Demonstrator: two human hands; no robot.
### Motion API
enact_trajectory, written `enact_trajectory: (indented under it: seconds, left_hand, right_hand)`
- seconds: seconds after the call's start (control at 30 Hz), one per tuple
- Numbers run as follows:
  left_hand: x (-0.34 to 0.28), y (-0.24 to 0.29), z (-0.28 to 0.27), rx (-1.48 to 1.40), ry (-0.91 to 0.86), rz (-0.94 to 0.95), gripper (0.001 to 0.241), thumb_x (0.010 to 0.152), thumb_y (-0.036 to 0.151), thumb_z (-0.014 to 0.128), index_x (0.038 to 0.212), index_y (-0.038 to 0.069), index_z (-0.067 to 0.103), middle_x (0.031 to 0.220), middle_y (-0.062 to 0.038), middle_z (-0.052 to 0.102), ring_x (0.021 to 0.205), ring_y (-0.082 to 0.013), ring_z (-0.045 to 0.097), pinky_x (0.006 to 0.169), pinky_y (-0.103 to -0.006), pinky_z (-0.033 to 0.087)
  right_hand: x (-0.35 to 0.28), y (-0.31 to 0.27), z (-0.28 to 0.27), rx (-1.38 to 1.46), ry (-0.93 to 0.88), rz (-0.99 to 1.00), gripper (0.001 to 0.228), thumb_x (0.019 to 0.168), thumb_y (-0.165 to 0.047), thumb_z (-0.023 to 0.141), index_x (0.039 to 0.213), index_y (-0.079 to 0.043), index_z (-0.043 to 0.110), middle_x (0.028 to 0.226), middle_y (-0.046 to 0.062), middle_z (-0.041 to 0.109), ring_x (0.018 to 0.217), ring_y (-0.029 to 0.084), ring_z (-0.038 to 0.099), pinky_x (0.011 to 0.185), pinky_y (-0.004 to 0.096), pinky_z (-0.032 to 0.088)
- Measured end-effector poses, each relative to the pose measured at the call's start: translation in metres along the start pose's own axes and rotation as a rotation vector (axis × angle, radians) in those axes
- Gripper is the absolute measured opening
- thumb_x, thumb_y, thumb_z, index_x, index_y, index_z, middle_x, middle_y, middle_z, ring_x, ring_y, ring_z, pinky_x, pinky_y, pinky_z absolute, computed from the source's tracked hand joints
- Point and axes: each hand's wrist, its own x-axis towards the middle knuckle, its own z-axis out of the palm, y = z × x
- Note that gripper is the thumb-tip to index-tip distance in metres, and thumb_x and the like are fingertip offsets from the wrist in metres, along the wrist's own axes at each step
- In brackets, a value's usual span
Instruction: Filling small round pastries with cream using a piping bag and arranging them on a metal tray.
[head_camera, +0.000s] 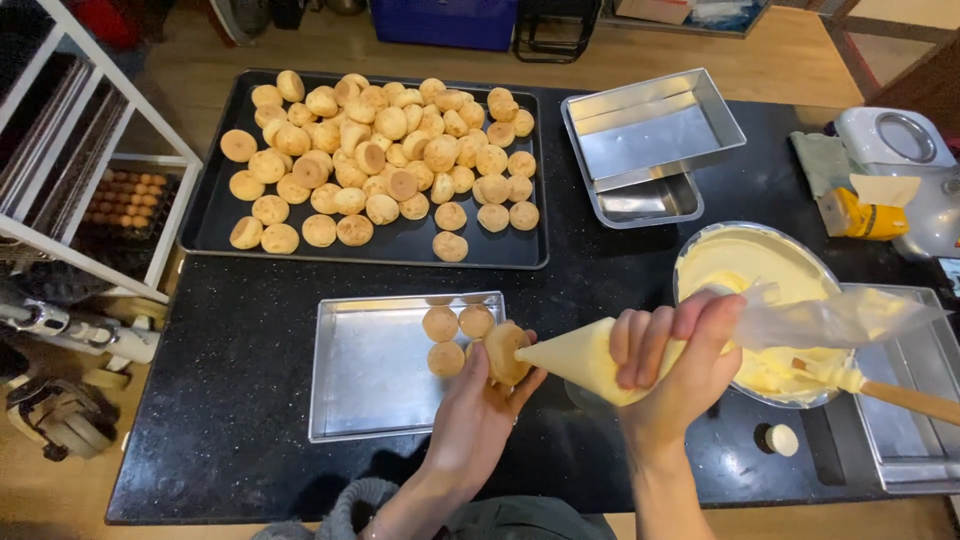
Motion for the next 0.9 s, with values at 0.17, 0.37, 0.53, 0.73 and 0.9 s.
enact_trajectory:
  seconds: [0.17, 0.37, 0.53, 0.73, 0.9]
  left_hand:
    - [-0.002, 0.001, 0.003, -0.032, 0.101, -0.015, 0.060, 0.117, 0.030, 0.045, 0.167, 0.001, 0.056, 0.159, -0.031, 0.069, 0.155, -0.0380, 0.063, 0.132, -0.0559, 0.050]
    - [-0.004, 0.003, 0.007, 0.002, 0.087, -0.021, 0.060, 0.118, 0.032, 0.042, 0.167, 0.001, 0.056, 0.158, -0.030, 0.069, 0.153, -0.0375, 0.064, 0.131, -0.0541, 0.051]
    - [0.000, 0.000, 0.000, -0.020, 0.034, -0.012, 0.058, 0.118, 0.029, 0.043, 0.166, -0.002, 0.056, 0.159, -0.030, 0.066, 0.153, -0.0375, 0.061, 0.132, -0.0555, 0.050]
    - [0.007, 0.008, 0.002, -0.006, 0.057, -0.026, 0.066, 0.121, 0.049, 0.033, 0.166, 0.007, 0.056, 0.147, -0.023, 0.063, 0.144, -0.0346, 0.065, 0.129, -0.0457, 0.050]
    - [0.012, 0.016, -0.004, -0.028, 0.160, -0.027, 0.058, 0.117, 0.040, 0.051, 0.162, 0.006, 0.066, 0.148, -0.021, 0.069, 0.142, -0.0331, 0.067, 0.123, -0.0423, 0.051]
  right_hand:
    - [-0.001, 0.005, 0.002, -0.056, 0.028, -0.005, 0.058, 0.121, -0.051, 0.051, 0.074, -0.019, 0.040, 0.042, -0.001, 0.024, 0.032, 0.011, 0.026, 0.044, 0.025, 0.030]
    - [0.003, 0.008, -0.004, -0.060, -0.012, -0.020, 0.056, 0.119, -0.052, 0.054, 0.076, -0.019, 0.042, 0.045, -0.002, 0.026, 0.033, 0.010, 0.028, 0.045, 0.025, 0.029]
    - [0.005, 0.006, -0.001, -0.005, -0.033, -0.007, 0.054, 0.118, -0.053, 0.057, 0.078, -0.019, 0.044, 0.046, -0.003, 0.027, 0.035, 0.009, 0.027, 0.047, 0.024, 0.029]
    - [0.005, 0.015, -0.004, 0.093, -0.260, 0.005, 0.041, 0.124, -0.042, 0.053, 0.090, -0.018, 0.056, 0.053, -0.005, 0.038, 0.041, 0.010, 0.039, 0.046, 0.027, 0.034]
    - [0.002, 0.029, -0.014, 0.044, -0.399, 0.081, 0.029, 0.118, -0.035, 0.065, 0.098, -0.015, 0.060, 0.067, 0.004, 0.055, 0.061, 0.021, 0.063, 0.080, 0.041, 0.054]
